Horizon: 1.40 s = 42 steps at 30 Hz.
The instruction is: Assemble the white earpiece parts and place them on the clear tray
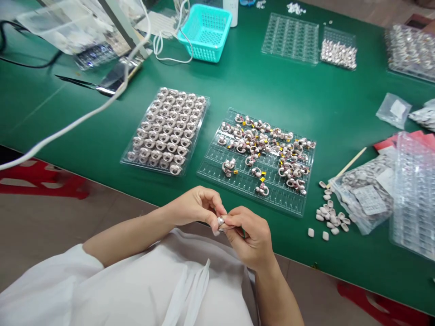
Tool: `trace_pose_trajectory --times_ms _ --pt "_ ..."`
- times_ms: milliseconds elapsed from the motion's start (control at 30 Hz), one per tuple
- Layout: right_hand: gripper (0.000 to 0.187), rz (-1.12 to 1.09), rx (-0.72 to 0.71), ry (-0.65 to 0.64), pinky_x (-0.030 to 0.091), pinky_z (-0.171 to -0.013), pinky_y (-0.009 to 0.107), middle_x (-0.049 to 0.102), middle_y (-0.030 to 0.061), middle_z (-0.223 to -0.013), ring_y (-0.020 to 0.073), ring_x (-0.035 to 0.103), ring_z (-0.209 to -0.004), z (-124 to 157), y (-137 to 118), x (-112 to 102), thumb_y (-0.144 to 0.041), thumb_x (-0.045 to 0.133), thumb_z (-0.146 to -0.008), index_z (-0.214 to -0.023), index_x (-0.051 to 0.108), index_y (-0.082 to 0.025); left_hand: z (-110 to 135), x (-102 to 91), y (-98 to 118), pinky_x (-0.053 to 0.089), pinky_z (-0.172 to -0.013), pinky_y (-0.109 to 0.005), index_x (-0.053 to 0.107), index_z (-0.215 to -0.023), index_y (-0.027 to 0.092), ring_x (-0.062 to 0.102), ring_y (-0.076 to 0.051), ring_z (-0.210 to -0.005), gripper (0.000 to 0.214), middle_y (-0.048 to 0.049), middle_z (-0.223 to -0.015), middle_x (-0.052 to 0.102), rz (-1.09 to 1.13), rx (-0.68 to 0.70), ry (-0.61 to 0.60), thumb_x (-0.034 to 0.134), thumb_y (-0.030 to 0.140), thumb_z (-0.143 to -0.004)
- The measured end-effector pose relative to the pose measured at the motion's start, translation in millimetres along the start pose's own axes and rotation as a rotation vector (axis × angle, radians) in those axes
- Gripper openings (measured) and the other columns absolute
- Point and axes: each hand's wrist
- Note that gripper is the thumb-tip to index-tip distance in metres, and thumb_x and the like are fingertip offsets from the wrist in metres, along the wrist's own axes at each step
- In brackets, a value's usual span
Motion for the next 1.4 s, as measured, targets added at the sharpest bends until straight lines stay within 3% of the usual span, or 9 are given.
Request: trace_pose_trajectory --times_ms 200,400,600,667,800,867,1000,1133,1400 --pt "0.022 0.066 0.059 0.017 0.052 -0.058 0.023 0.067 0.0046 -0.091 0.0143 0.066 -0.074 6 4 -1 -0.007 0.06 -0.09 -0.103 0.066 -0.024 2 0.7 -1 0.059 -0.068 -0.028 0.07 -0.082 0.012 0.071 -0.014 -0.064 0.034 -0.0019 -0.07 0.074 -0.086 0.086 0.0 0.092 0.025 -0.059" --pt "0.01 0.498 -0.156 0.06 0.057 -0.066 0.021 0.071 0.0061 -0.09 0.0142 0.07 -0.073 -5 5 11 -0.018 0.06 -0.092 -0.101 0.064 -0.02 28 3.2 27 0.055 -0.086 -0.029 0.074 -0.108 0.015 0.071 -0.019 -0.092 0.03 -0.0087 -0.099 0.077 -0.861 0.285 0.085 0.075 0.032 -0.083" --pt "0.024 0.439 -0.325 -0.063 0.06 -0.068 0.023 0.073 0.0082 -0.095 0.0164 0.073 -0.08 -17 1 29 -0.013 0.055 -0.092 -0.114 0.062 -0.02 64 -12.4 45 0.056 -0.084 -0.025 0.074 -0.113 0.018 0.073 -0.018 -0.087 0.029 -0.0075 -0.097 0.079 -1.087 0.351 0.08 0.072 0.026 -0.086" --pt "0.028 0.407 -0.315 -0.084 0.061 -0.068 0.024 0.072 0.0097 -0.099 0.0174 0.073 -0.084 -16 1 28 -0.012 0.055 -0.092 -0.119 0.06 -0.02 78 -26.9 48 0.057 -0.083 -0.024 0.077 -0.107 0.017 0.074 -0.018 -0.085 0.025 -0.0078 -0.093 0.08 -1.092 0.452 0.228 0.073 0.028 -0.085" --pt "0.03 0.399 -0.23 -0.033 0.061 -0.062 0.024 0.07 0.0107 -0.103 0.0171 0.072 -0.081 -11 6 21 -0.012 0.056 -0.093 -0.12 0.06 -0.022 98 -62.9 50 0.061 -0.077 -0.023 0.078 -0.099 0.017 0.075 -0.017 -0.082 0.019 -0.0075 -0.096 0.08 -1.064 0.625 0.761 0.07 0.028 -0.086" --pt "0.027 0.398 -0.208 -0.014 0.06 -0.062 0.024 0.07 0.0102 -0.102 0.0165 0.071 -0.08 -9 7 19 -0.012 0.057 -0.093 -0.118 0.061 -0.022 100 -78.9 47 0.061 -0.083 -0.026 0.076 -0.101 0.018 0.076 -0.018 -0.09 0.018 -0.0079 -0.104 0.079 -1.083 0.719 0.891 0.068 0.027 -0.088" --pt "0.021 0.377 -0.225 -0.013 0.059 -0.062 0.023 0.07 0.0079 -0.095 0.0146 0.07 -0.077 -12 8 22 -0.011 0.055 -0.093 -0.11 0.062 -0.021 90 -100.0 38 0.059 -0.093 -0.033 0.075 -0.096 0.019 0.075 -0.02 -0.099 0.011 -0.0103 -0.108 0.078 -1.254 0.952 0.837 0.066 0.021 -0.09" --pt "0.023 0.377 -0.218 -0.016 0.058 -0.063 0.023 0.07 0.0072 -0.093 0.0148 0.069 -0.077 -12 10 24 -0.01 0.056 -0.093 -0.112 0.063 -0.02 82 -110.4 36 0.061 -0.081 -0.029 0.076 -0.088 0.019 0.073 -0.018 -0.092 0.011 -0.0104 -0.099 0.076 -1.456 1.087 0.776 0.066 0.018 -0.091" --pt "0.024 0.373 -0.132 0.004 0.056 -0.06 0.026 0.069 0.0057 -0.087 0.0152 0.066 -0.072 -4 10 15 -0.008 0.055 -0.093 -0.112 0.063 -0.021 92 -110.5 44 0.058 -0.091 -0.038 0.076 -0.09 0.023 0.07 -0.02 -0.098 0.02 -0.0067 -0.098 0.077 -1.675 1.003 0.682 0.06 0.011 -0.091"
Point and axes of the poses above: each hand's wrist, its own z-axis away from the middle knuckle, its own x-axis out of the palm, y = z × x
